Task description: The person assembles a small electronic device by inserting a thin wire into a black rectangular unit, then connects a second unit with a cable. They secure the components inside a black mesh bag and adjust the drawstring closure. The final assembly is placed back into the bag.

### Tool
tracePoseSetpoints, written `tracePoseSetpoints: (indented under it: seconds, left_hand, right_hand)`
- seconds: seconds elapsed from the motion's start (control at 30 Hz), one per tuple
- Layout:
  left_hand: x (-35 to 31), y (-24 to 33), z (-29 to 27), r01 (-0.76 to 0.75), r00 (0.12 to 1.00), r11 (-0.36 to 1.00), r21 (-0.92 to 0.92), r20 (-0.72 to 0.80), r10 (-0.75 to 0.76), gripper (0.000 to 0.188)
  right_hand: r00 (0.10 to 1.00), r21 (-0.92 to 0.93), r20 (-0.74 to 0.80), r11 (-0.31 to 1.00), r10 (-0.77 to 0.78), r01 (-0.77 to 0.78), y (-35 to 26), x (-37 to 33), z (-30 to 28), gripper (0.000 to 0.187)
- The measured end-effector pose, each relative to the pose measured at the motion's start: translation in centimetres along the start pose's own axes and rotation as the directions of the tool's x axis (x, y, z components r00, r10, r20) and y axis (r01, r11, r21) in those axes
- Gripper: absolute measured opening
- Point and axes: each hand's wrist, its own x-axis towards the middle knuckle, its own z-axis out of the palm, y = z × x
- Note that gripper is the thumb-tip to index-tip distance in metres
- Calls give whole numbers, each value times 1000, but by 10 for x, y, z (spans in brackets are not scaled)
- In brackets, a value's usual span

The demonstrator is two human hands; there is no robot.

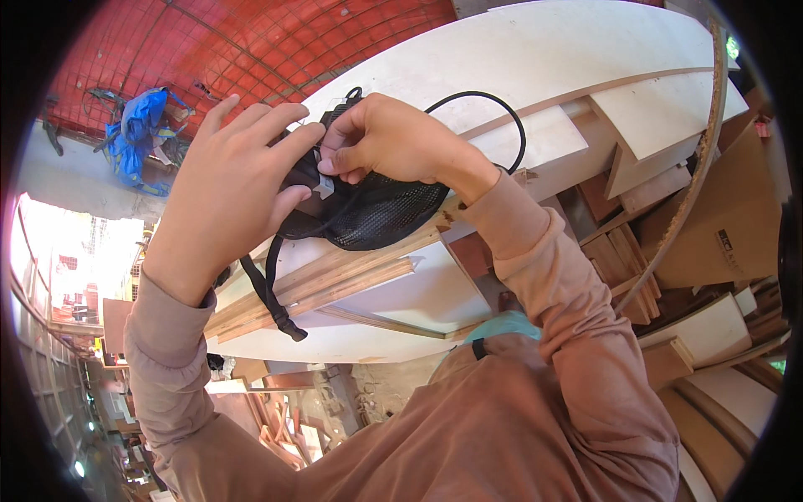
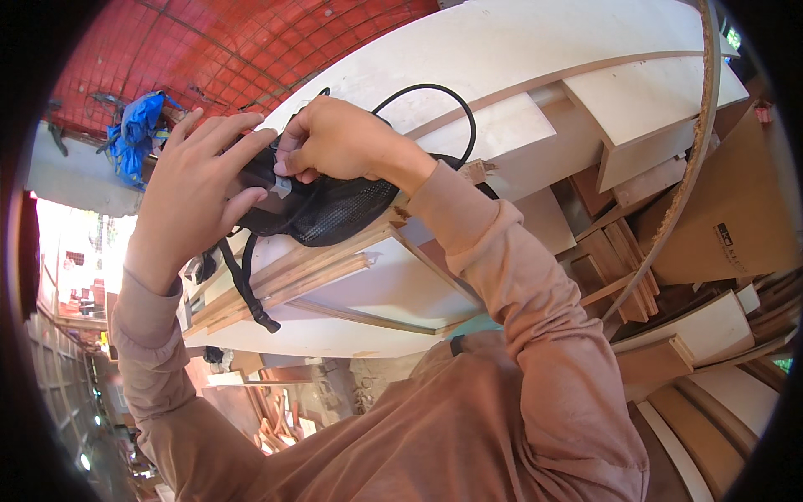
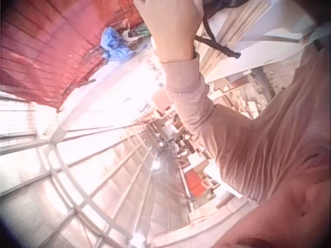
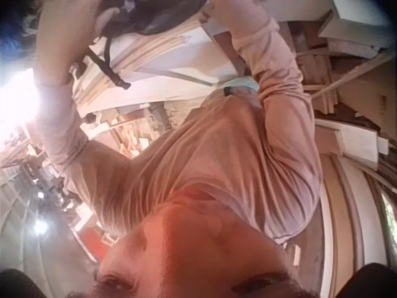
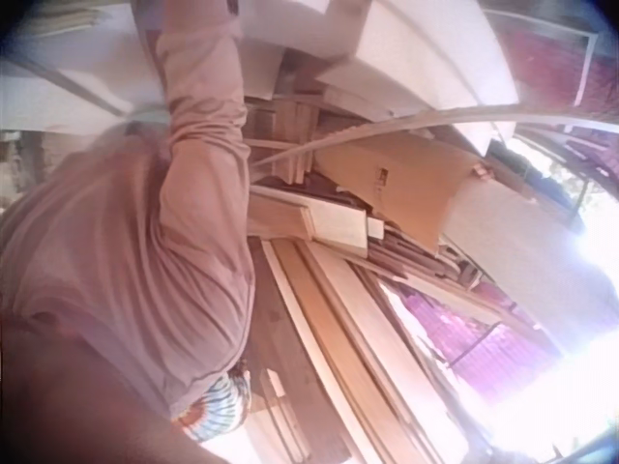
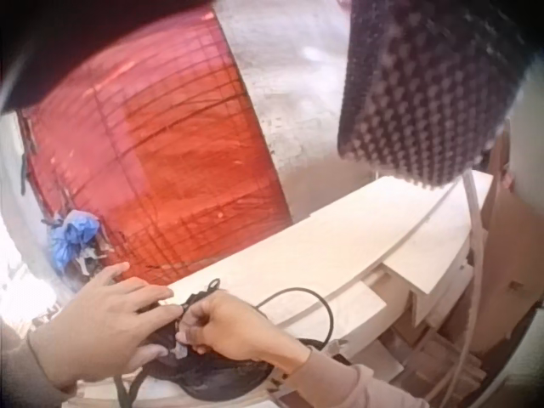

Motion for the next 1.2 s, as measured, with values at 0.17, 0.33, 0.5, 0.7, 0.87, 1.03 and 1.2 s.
tracePoseSetpoints:
  seconds: [0.17,0.33,0.5,0.7,0.87,1.03,1.2]
  left_hand:
    - [-3,-8,-1,-58,997,997,-51,54,61,44]
    - [-1,-12,4,-101,993,986,-130,42,107,36]
    - [2,-14,4,-153,985,977,-149,51,162,32]
    - [6,-14,4,-193,973,971,-139,100,208,30]
    - [9,-9,4,-180,975,977,-118,113,193,31]
    - [14,-5,1,-168,969,975,-147,159,191,34]
    - [22,-2,-5,-87,947,977,-197,288,142,37]
  right_hand:
    - [997,-160,-57,986,-55,45,-10,-15,10,12]
    - [978,-244,-142,963,-155,118,2,-24,18,16]
    - [973,-291,-155,949,-169,118,5,-29,21,19]
    - [930,-409,-131,874,-342,264,22,-25,26,11]
    - [867,-498,-148,793,-476,350,31,-24,38,8]
    - [845,-496,-183,789,-502,362,24,-31,41,7]
    - [802,-548,-186,737,-568,395,29,-33,43,7]
